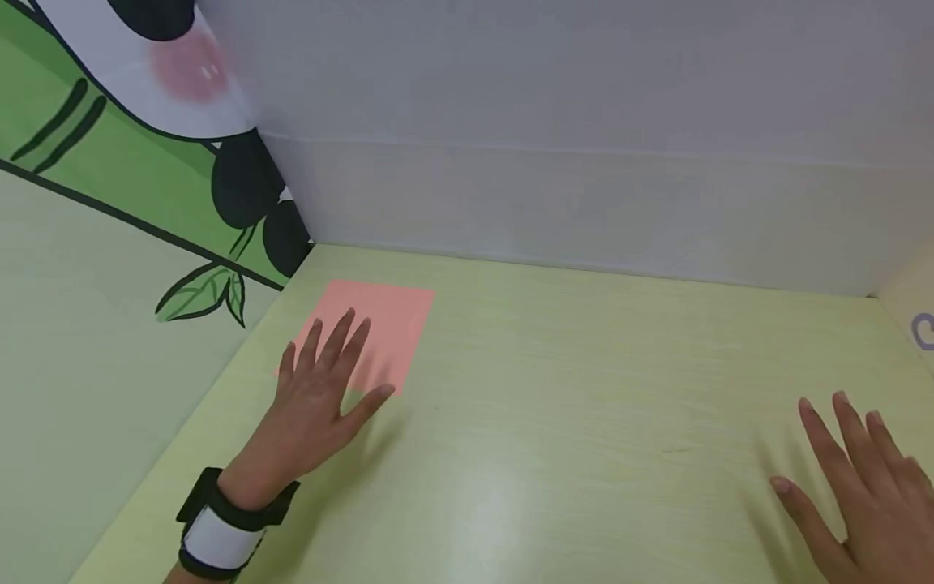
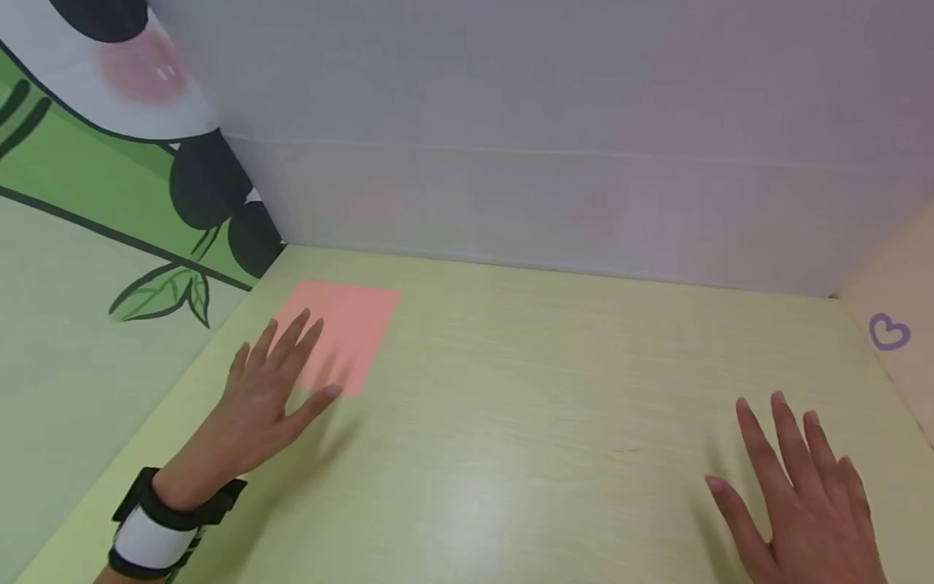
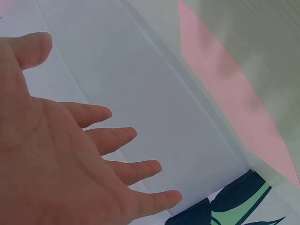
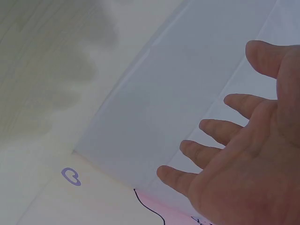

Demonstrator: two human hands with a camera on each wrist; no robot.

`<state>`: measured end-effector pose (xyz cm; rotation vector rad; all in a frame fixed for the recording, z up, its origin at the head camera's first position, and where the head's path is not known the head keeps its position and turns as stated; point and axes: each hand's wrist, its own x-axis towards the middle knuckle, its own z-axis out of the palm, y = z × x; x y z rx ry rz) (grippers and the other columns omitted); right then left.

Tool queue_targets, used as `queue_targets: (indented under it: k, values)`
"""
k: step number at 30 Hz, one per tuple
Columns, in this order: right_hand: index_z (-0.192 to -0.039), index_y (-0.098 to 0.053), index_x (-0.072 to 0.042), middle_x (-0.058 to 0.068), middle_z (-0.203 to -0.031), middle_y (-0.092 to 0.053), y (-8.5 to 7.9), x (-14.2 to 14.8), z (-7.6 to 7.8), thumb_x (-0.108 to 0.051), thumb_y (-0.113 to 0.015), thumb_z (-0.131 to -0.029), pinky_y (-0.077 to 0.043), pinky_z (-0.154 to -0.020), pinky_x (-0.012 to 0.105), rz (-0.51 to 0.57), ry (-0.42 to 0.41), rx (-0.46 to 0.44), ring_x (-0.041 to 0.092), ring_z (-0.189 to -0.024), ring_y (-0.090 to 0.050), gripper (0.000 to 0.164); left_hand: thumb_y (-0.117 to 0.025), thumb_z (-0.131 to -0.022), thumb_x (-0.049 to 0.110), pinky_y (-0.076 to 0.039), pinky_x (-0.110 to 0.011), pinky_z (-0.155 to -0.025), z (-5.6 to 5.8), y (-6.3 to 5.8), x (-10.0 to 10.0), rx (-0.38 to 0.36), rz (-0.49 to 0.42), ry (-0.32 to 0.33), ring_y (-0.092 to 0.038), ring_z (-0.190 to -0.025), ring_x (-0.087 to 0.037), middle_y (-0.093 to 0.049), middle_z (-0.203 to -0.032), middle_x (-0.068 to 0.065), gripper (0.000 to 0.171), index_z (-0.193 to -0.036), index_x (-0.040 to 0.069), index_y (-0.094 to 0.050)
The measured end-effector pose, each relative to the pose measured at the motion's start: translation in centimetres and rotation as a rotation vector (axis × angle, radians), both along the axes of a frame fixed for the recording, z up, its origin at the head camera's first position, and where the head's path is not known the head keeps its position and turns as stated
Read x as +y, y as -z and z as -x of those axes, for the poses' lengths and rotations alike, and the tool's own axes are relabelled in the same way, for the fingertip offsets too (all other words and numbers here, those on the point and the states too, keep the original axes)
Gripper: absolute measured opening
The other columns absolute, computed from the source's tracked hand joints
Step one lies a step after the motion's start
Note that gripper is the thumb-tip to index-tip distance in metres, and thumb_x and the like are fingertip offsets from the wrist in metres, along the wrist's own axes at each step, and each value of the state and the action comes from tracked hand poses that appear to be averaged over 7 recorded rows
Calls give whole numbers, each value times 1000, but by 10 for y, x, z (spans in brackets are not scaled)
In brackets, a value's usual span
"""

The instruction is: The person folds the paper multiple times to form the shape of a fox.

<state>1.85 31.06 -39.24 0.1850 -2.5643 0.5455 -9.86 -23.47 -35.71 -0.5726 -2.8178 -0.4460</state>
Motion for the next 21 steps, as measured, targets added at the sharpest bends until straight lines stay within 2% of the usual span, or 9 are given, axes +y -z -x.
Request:
queue_targets:
  k: [5,9,16,21]
  values:
    - [-160,-36,-16,22,-166,-24,0,4,-2,-41,-57,-104,-6,-117,73,3,-21,0,50,-152,-16,65,-62,-100,49,-16,-79,-107,6,1,-3,-19,25,2,-17,-150,-54,-26,-166,-18,81,-162,10,-28]
    - [-161,-35,-16,22,-166,-23,0,6,-1,-35,-60,-102,-6,-120,67,-1,-40,-18,50,-152,-16,67,-61,-101,49,-19,-78,-107,13,1,-11,-50,56,4,-22,-147,-56,-32,-162,-22,75,-159,8,-37]
    - [-161,-35,-15,23,-166,-23,2,6,-2,-36,-59,-103,-6,-121,66,1,-33,-20,50,-152,-15,66,-60,-101,48,-22,-79,-103,28,4,-22,-108,88,-13,-25,-143,-59,-34,-159,-26,69,-154,8,-44]
    - [-159,-38,-14,25,-163,-27,1,4,-1,-43,-55,-105,-9,-120,67,12,-27,22,53,-150,-19,64,-59,-102,49,-25,-79,-102,37,9,-28,-150,96,-16,-27,-142,-60,-33,-159,-29,69,-154,6,-44]
